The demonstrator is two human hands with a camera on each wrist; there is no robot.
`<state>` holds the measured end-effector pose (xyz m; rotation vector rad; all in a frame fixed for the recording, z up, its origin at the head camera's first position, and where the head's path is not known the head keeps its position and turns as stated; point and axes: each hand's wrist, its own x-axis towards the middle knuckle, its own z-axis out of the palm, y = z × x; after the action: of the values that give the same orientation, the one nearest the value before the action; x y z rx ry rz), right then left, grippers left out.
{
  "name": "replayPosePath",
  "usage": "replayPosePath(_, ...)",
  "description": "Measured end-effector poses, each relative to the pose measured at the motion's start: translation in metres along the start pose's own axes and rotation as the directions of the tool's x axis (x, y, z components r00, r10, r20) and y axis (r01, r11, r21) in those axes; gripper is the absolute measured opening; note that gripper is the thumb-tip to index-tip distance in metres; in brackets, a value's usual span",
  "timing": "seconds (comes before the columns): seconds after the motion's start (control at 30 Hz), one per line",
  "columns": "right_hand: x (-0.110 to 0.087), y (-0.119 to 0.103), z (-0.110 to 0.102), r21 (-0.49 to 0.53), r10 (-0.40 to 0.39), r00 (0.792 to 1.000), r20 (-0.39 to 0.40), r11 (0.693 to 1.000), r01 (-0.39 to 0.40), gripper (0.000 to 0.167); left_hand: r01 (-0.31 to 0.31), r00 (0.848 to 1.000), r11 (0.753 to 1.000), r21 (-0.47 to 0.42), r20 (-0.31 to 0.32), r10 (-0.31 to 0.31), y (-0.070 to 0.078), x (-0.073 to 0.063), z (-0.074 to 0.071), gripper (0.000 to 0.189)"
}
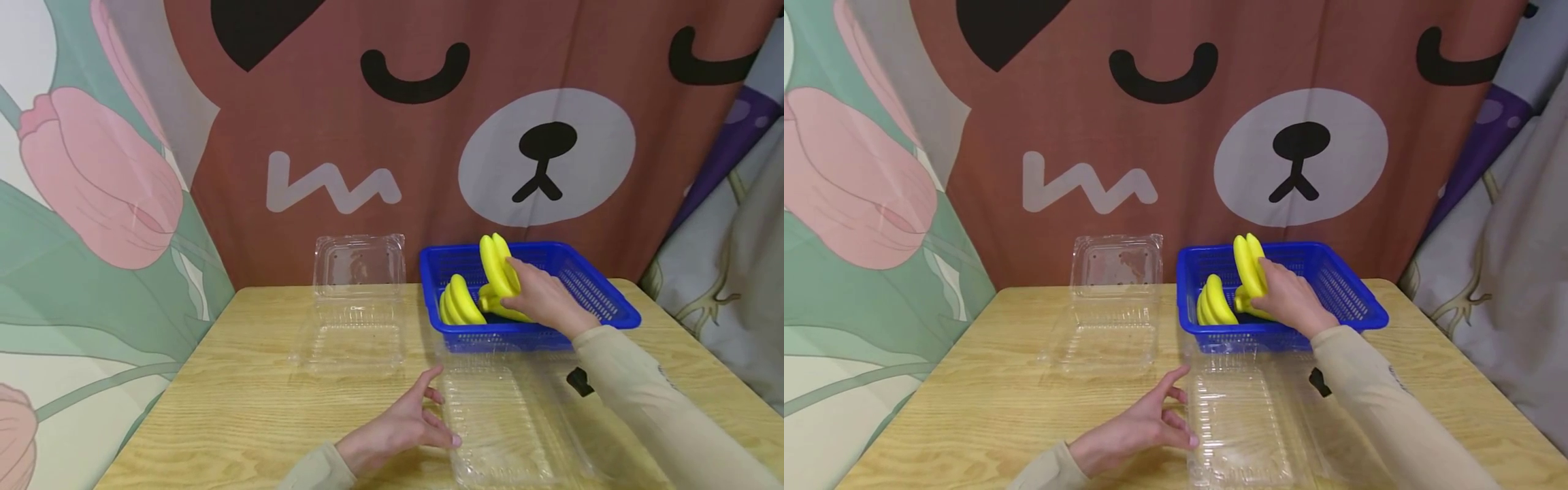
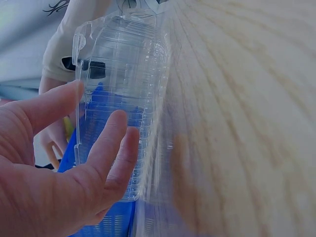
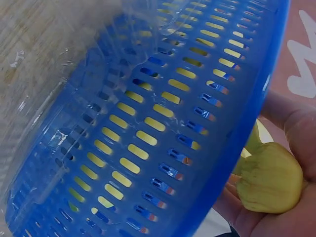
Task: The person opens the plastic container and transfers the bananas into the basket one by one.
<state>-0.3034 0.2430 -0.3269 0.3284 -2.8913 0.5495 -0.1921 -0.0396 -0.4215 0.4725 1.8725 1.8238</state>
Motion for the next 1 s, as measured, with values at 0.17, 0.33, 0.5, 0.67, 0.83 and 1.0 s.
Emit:
replayPosePath(0.17,0.002,0.002,0.004,0.000,0.002,1.000,0.000,1.000,-0.002,0.081,0.001,1.000,1.000,-0.002,-0.003,-0.001,0.000,0.000,0.000,0.107)
replayPosePath(0.33,0.003,0.003,0.007,-0.002,0.001,1.000,0.007,1.000,-0.001,0.082,0.004,1.000,1.000,-0.003,0.002,-0.004,0.001,-0.001,0.000,0.107)
replayPosePath(0.5,0.003,0.007,0.012,-0.002,0.011,1.000,0.016,1.000,-0.011,0.083,0.009,1.000,1.000,-0.008,0.005,-0.009,0.001,-0.001,0.000,0.107)
replayPosePath(0.67,0.002,0.010,0.016,0.002,0.037,0.999,0.030,0.999,-0.037,0.083,0.009,1.000,1.000,-0.004,-0.005,-0.009,-0.001,0.000,0.001,0.108)
replayPosePath(0.83,0.002,0.010,0.017,0.006,0.069,0.996,0.053,0.998,-0.069,0.080,0.009,1.000,1.000,-0.004,-0.016,-0.009,-0.002,0.001,0.003,0.108)
replayPosePath(1.0,0.001,0.008,0.016,0.012,0.073,0.995,0.064,0.997,-0.074,0.078,0.007,1.000,1.000,0.000,-0.014,-0.007,-0.001,0.001,0.002,0.107)
